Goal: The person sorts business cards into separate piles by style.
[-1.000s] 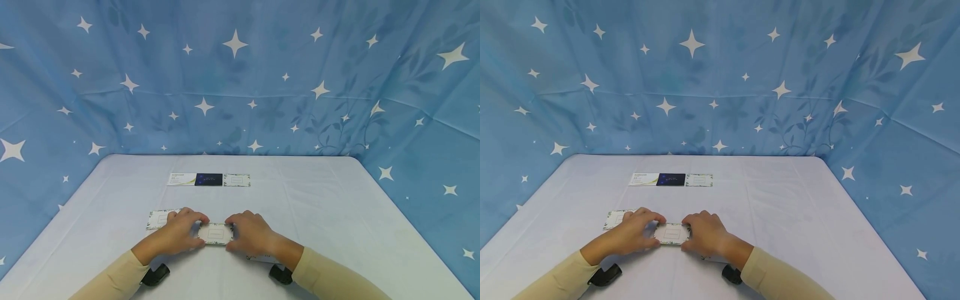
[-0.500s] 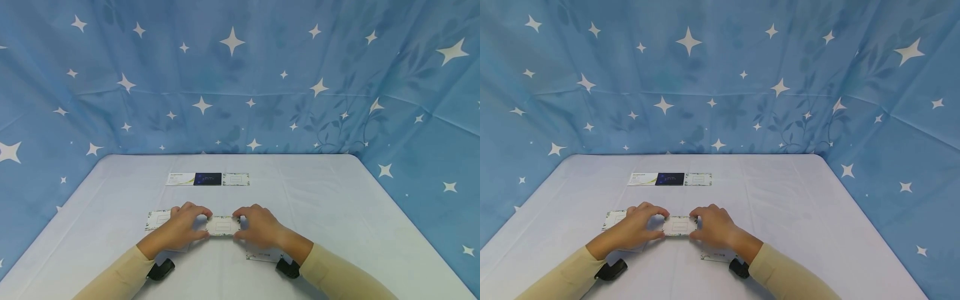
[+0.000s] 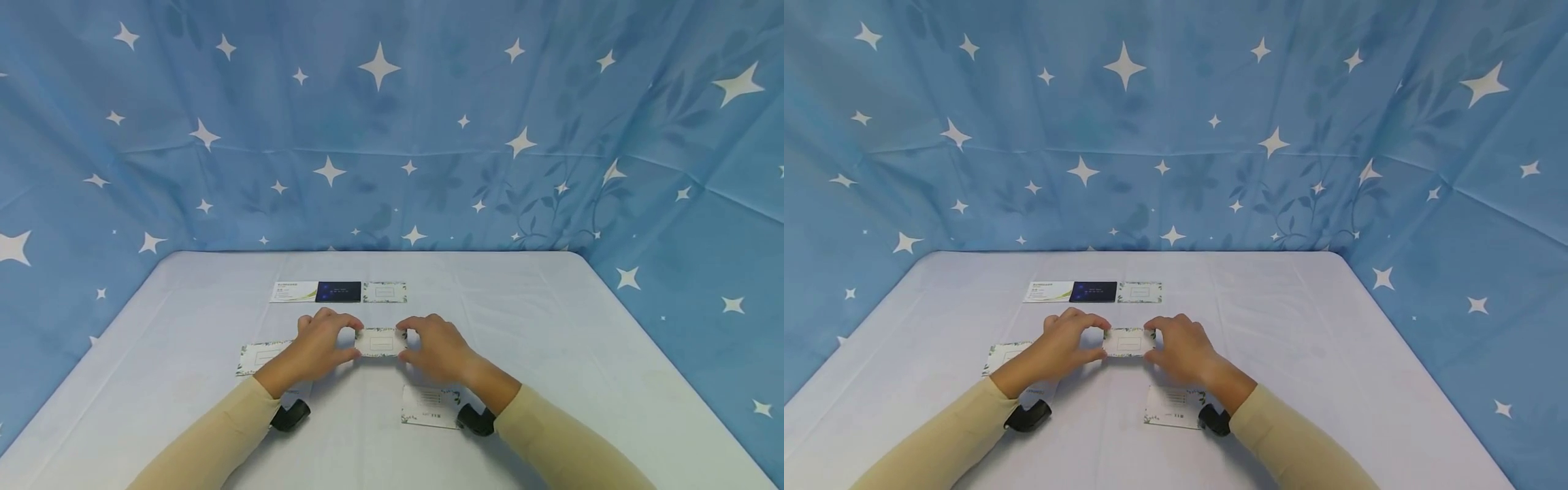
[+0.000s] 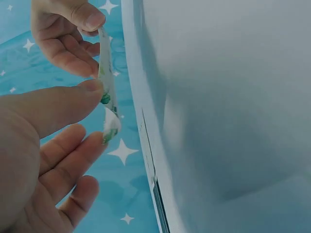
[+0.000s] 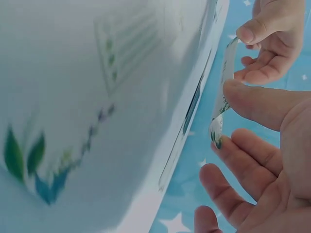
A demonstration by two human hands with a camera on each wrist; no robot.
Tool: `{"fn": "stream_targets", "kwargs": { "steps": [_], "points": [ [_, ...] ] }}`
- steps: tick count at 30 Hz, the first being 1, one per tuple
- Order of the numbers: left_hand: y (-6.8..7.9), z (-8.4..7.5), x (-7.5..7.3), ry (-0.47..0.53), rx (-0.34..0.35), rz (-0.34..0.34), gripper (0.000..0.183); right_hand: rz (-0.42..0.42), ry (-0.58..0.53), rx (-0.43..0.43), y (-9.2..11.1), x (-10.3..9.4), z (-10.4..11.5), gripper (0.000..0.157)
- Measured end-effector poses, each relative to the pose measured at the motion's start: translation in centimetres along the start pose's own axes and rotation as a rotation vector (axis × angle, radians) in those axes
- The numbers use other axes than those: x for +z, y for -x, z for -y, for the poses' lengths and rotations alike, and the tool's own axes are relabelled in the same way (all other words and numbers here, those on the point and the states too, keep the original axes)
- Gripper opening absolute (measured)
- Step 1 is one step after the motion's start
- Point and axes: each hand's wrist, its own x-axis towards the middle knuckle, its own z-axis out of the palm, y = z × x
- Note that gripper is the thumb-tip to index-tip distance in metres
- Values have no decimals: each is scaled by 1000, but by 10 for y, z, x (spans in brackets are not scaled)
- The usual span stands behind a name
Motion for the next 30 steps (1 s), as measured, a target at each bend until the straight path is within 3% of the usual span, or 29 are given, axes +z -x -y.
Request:
{"fn": "stream_targets", "kwargs": {
  "steps": [12,18,26,30],
  "points": [
    [-52,11,4,-15,-67,46,39,-19,-61,35,-37,-3,-24,47],
    [-64,18,13,-9,-95,62,37,21,-98,41,-51,-1,-32,47],
    [-80,19,9,-14,-155,137,41,35,-107,78,-70,2,-37,47],
    [-88,20,7,-22,-170,137,41,28,-106,96,-79,0,-38,47]
  ]
}}
